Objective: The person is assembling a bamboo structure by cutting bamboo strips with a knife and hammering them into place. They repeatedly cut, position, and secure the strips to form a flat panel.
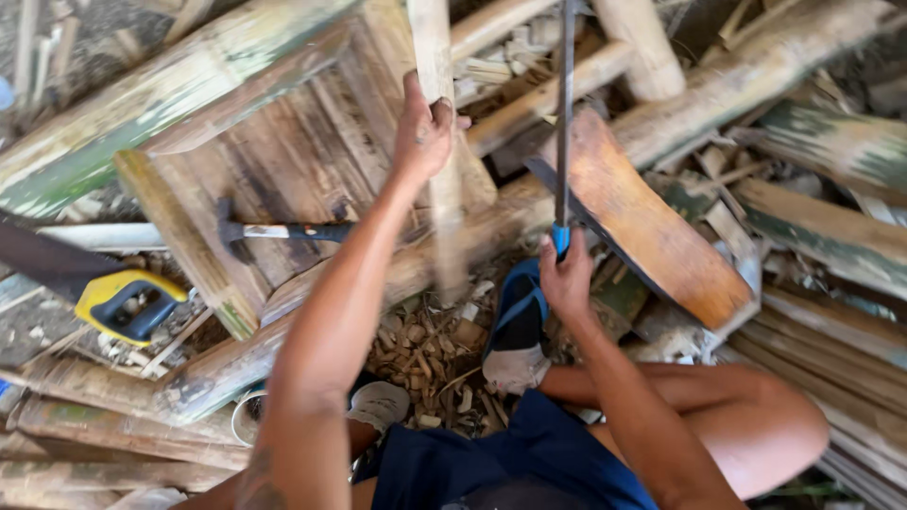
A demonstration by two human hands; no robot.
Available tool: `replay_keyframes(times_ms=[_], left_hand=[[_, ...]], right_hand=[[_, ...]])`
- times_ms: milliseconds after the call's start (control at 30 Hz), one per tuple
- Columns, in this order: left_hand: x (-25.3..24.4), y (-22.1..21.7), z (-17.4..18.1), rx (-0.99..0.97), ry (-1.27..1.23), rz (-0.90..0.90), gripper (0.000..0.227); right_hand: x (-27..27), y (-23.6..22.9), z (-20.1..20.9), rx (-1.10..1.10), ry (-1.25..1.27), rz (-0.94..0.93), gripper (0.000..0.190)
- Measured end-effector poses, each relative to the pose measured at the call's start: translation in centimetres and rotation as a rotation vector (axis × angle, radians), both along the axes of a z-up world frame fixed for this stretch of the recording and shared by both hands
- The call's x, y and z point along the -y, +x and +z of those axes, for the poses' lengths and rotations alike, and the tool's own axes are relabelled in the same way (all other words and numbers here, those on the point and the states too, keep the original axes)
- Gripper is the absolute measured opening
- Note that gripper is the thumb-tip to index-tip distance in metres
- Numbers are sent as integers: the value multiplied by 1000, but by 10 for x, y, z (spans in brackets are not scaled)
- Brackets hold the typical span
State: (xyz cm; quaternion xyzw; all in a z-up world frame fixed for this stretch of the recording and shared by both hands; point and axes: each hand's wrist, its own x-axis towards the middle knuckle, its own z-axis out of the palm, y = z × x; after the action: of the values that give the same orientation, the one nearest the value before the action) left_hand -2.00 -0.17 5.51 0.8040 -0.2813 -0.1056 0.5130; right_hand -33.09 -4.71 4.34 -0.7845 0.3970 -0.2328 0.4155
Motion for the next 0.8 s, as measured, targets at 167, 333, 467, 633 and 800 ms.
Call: replay_keyframes(times_ms=[167, 333, 467, 633, 800], left_hand=[[-14, -42, 119, 241, 743, -618, 24], [10, -72, 148, 778, 1181, -739, 31], [23, -70, 139, 887, 1275, -711, 34], [31, -67, 142, 947, 1350, -774, 44], [36, -68, 154, 925, 1359, -795, 47]], right_hand=[[54, -35, 37, -110, -41, -56, 29], [78, -37, 65, -144, -186, 32, 29], [81, -32, 73, -100, -272, 124, 24], [87, -13, 68, -215, -207, 177, 20], [90, -7, 65, -303, -211, 234, 20]])
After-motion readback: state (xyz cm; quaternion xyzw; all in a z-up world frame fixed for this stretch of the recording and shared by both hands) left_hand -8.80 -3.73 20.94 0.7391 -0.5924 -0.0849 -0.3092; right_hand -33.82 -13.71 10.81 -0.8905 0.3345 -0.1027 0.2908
